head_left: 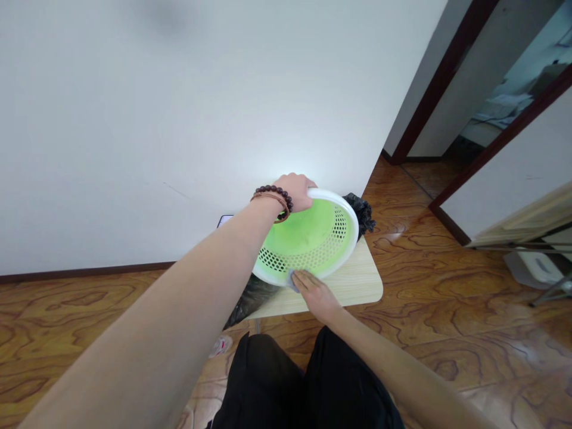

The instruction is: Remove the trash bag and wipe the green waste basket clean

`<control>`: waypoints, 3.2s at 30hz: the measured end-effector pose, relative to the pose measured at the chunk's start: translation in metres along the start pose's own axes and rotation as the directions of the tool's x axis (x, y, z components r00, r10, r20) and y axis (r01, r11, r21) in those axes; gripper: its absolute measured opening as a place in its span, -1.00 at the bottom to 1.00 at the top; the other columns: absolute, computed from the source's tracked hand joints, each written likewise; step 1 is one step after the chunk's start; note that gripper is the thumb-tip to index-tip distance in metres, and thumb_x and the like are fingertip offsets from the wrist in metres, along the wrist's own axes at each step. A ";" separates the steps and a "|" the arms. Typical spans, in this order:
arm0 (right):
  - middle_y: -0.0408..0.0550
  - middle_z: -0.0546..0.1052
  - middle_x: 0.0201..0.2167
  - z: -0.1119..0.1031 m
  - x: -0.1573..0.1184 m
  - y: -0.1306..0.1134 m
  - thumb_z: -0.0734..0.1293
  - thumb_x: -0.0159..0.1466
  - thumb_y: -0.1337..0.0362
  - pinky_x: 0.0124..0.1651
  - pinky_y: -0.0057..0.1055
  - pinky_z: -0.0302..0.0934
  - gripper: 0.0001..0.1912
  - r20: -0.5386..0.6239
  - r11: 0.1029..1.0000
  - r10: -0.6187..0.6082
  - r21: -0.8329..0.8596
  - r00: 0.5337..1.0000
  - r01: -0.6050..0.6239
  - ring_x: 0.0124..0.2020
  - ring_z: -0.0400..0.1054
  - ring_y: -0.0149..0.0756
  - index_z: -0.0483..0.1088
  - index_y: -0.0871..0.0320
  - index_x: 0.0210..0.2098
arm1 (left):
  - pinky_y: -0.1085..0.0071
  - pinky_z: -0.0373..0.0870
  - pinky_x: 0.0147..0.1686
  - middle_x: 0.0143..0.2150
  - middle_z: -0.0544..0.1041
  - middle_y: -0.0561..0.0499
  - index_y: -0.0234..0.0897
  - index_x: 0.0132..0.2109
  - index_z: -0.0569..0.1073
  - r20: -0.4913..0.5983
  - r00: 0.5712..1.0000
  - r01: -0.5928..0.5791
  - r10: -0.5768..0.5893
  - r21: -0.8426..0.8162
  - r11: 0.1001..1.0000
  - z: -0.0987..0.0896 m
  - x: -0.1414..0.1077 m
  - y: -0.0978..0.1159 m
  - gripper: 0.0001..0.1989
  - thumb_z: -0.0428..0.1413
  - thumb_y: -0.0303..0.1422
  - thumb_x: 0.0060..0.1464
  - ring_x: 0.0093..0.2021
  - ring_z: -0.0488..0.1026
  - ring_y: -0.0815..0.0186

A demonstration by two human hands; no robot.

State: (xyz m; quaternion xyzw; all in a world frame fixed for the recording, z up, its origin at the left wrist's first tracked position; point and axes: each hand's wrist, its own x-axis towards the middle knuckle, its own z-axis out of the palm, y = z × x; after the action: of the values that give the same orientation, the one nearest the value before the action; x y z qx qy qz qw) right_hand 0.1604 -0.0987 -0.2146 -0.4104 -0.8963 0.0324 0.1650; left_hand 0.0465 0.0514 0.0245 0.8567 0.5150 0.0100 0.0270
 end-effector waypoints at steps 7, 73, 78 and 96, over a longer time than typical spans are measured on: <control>0.29 0.31 0.10 -0.016 -0.005 0.042 0.11 0.23 0.53 0.25 -0.15 -0.02 -0.57 0.037 0.973 0.144 -0.186 0.989 -0.135 0.18 0.12 -0.11 0.27 0.43 0.08 | 0.41 0.31 -0.35 -0.29 0.53 -0.01 -0.04 -0.07 0.50 -0.009 1.000 -0.020 0.020 0.010 1.000 0.005 0.006 0.003 -0.55 0.00 -0.33 -0.18 -0.31 0.43 0.25; 0.28 0.42 -0.02 0.002 0.062 0.016 0.07 0.22 0.56 0.10 -0.24 0.14 -0.57 0.187 0.908 0.413 -0.163 0.892 -0.386 0.02 0.30 -0.13 0.33 0.42 0.03 | 0.37 0.31 -0.37 -0.28 0.54 -0.01 -0.04 -0.06 0.50 -0.044 0.999 -0.003 0.002 -0.036 0.999 0.008 0.006 0.004 -0.52 0.02 -0.32 -0.21 -0.30 0.43 0.21; 0.05 0.41 0.03 -0.010 0.053 -0.012 0.10 0.16 0.56 0.03 -0.42 0.18 -0.48 0.223 0.955 0.191 0.181 0.956 -0.233 0.00 0.30 -0.29 0.27 0.24 0.09 | 0.38 0.31 -0.35 -0.31 0.54 0.00 -0.03 -0.04 0.50 -0.036 0.999 -0.016 0.015 -0.026 1.000 0.006 0.003 0.002 -0.52 0.01 -0.33 -0.19 -0.33 0.42 0.24; 0.07 0.42 0.01 0.009 0.074 -0.004 0.03 0.19 0.57 -0.01 -0.37 0.22 -0.50 0.224 0.938 0.316 0.074 0.922 -0.339 -0.03 0.33 -0.26 0.27 0.24 0.08 | 0.39 0.31 -0.38 -0.26 0.53 0.00 -0.03 -0.09 0.51 -0.057 0.998 -0.013 0.011 -0.040 0.999 0.012 0.008 0.001 -0.55 0.03 -0.30 -0.21 -0.32 0.43 0.23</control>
State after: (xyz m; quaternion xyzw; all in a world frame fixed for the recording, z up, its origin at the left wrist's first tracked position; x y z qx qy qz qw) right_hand 0.1098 -0.0459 -0.2020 -0.5391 -0.8240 0.1522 0.0848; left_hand 0.0521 0.0575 0.0120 0.8584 0.5102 0.0447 0.0295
